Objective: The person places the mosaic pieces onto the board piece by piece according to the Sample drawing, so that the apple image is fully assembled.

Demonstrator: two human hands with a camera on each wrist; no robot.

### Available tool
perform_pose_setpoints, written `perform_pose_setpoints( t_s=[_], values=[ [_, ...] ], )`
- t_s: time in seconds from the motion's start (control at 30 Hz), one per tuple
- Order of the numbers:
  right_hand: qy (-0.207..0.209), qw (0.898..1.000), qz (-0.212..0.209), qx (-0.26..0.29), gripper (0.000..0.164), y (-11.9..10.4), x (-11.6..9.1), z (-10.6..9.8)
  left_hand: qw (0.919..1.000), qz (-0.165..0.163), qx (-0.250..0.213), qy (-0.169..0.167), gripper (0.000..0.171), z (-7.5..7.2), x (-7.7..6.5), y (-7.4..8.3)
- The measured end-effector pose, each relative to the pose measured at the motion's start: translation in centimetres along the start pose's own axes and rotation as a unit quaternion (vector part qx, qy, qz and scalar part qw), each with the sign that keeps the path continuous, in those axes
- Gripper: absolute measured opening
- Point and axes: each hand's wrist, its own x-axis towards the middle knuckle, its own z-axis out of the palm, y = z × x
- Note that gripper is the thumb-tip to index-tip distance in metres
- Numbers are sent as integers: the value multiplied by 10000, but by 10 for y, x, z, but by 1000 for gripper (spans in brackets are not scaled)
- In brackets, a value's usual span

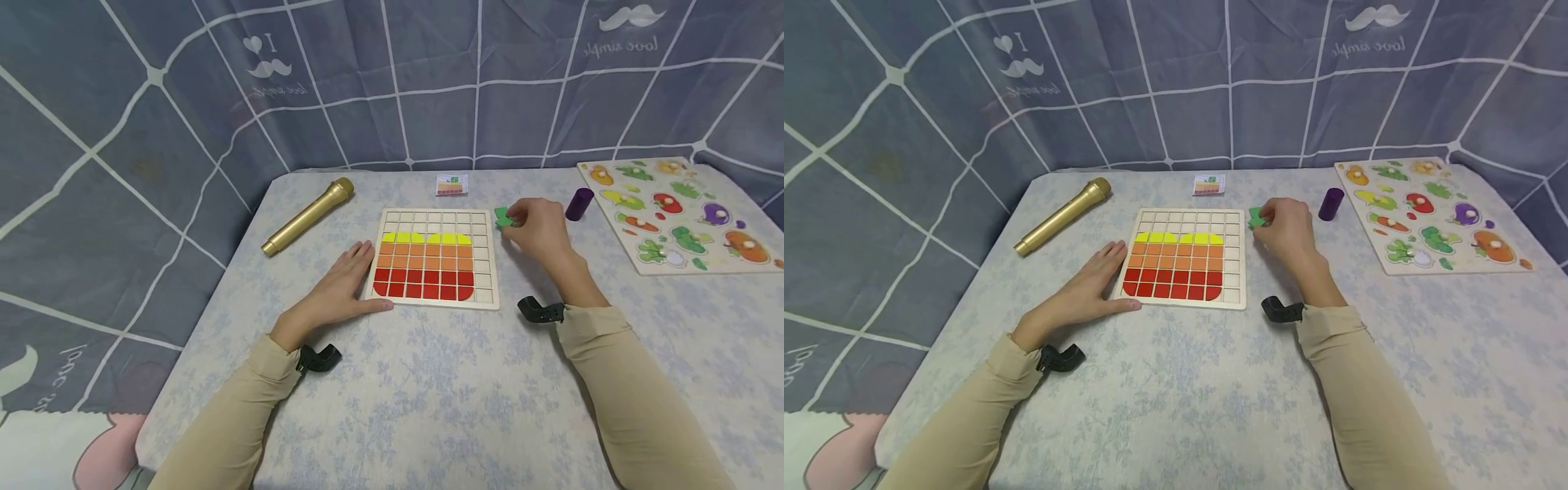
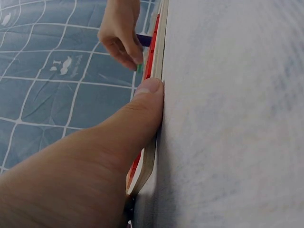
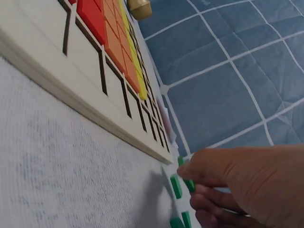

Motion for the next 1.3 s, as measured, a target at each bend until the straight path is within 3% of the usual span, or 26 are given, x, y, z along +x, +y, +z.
perform_pose_setpoints(
  t_s=[0.2,0.67,0.87,1.03,1.3],
  values=[
    [-407,9972,-259,577,26,-18,7,16,9999,-93,48,-15,117,0,-3,-1],
    [-964,9873,-551,1134,22,-53,27,69,9999,-81,90,30,117,0,-4,-1],
    [-786,9879,-416,1274,17,-49,19,74,10000,-36,82,-28,118,3,0,3],
    [-563,9885,-557,1292,16,-49,15,74,10000,1,59,-14,118,2,1,5],
    [-508,9876,-557,1377,14,-53,13,82,10000,-2,-2,1,118,2,1,-1]
  ],
)
